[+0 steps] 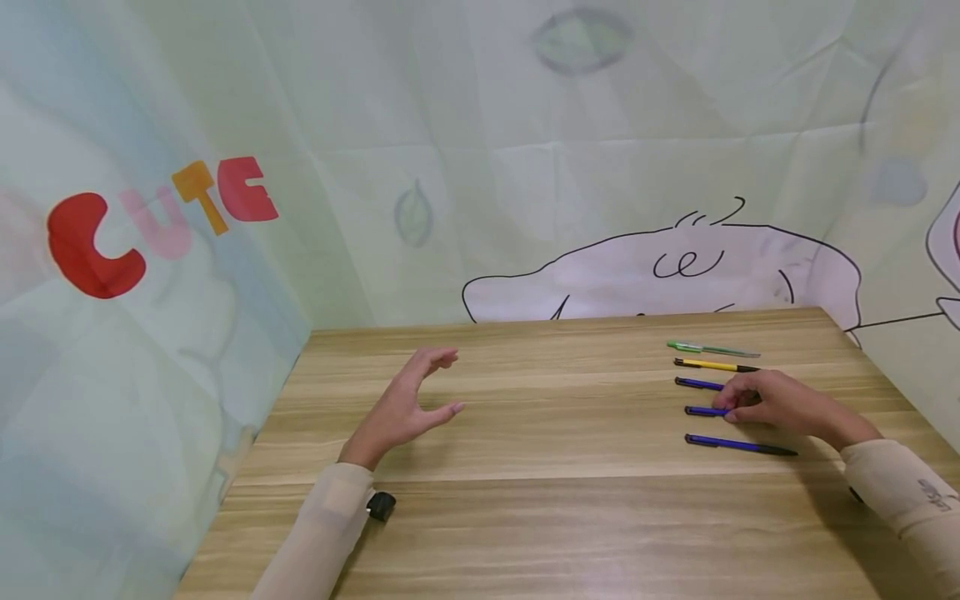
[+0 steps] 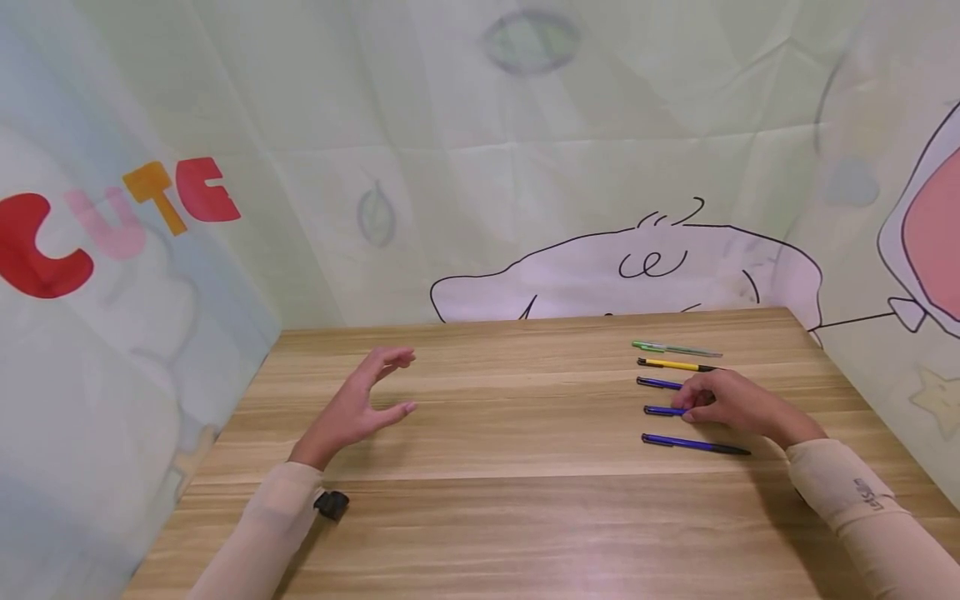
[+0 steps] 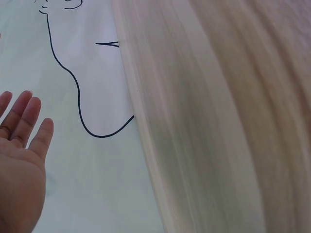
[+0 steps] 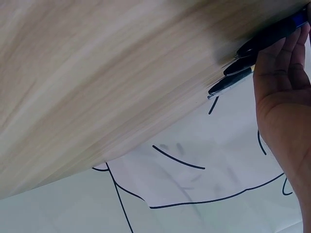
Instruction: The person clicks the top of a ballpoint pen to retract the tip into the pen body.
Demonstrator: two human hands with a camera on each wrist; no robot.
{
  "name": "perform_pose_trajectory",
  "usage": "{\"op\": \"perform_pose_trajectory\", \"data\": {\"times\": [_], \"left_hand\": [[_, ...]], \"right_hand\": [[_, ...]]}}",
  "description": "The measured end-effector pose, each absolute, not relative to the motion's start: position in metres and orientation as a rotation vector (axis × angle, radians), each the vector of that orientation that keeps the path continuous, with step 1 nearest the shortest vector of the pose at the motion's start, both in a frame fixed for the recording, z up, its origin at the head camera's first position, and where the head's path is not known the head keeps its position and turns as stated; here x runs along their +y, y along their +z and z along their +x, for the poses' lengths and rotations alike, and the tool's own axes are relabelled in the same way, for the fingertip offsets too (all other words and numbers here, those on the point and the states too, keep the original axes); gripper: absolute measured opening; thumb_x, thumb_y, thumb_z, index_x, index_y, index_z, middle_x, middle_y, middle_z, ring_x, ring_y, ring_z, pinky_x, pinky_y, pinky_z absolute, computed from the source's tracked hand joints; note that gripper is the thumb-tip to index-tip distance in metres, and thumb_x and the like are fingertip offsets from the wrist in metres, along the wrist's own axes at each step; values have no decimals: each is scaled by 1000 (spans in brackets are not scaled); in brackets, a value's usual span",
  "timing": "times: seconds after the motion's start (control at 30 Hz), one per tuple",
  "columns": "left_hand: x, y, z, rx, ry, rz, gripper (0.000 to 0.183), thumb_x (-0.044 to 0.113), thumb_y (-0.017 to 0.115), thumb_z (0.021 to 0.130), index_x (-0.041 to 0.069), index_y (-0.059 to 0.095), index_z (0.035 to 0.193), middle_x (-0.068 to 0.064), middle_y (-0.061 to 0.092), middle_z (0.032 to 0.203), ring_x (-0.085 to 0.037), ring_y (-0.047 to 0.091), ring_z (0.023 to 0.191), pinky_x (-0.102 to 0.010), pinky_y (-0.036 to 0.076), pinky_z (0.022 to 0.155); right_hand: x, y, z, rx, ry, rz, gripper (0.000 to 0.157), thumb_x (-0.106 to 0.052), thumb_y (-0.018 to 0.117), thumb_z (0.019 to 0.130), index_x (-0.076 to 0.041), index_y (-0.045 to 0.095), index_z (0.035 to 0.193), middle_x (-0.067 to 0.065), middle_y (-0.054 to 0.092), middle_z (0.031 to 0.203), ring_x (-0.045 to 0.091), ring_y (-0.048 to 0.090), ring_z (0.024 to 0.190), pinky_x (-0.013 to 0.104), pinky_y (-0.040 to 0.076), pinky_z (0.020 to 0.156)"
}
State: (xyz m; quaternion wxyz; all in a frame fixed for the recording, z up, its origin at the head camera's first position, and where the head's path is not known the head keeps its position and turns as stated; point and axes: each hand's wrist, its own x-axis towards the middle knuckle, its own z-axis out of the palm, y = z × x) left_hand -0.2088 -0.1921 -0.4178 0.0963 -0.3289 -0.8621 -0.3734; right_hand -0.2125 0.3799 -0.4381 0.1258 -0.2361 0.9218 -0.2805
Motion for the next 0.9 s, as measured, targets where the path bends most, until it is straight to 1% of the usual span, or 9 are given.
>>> {"op": "perform_pose_trajectory", "data": {"times": [0.2,0.43,0.6,0.9], "left_hand": [[-192,-418,-210,-2557,-1106,-976,75,21,83,86,12,43,150,-8,52,144,-24,50,132,-48,43,113],[-192,-418,-210,-2559,-1111,-973,75,20,83,86,14,43,150,-9,52,143,-24,50,132,-48,42,113],[-191,-418,-211,-2558,-1105,-971,75,21,83,86,12,44,150,-6,52,143,-23,50,131,-48,43,113],[-189,-416,-212,-2546,-1113,-987,74,21,82,87,13,44,149,-8,53,143,-24,50,131,-48,43,113]], "right_hand": [[380,-436,-212,2677,-825,-705,7,-19,75,93,-20,73,99,-6,68,96,2,57,84,22,52,73],[380,-437,-211,2678,-824,-724,6,-19,74,93,-20,73,99,-7,67,95,2,56,83,22,51,72],[380,-436,-211,2679,-805,-713,6,-20,74,93,-20,72,99,-7,67,95,2,55,84,22,50,72],[380,-434,-208,2708,-774,-703,9,-22,73,94,-20,73,102,-7,69,103,1,55,88,23,50,76]]}}
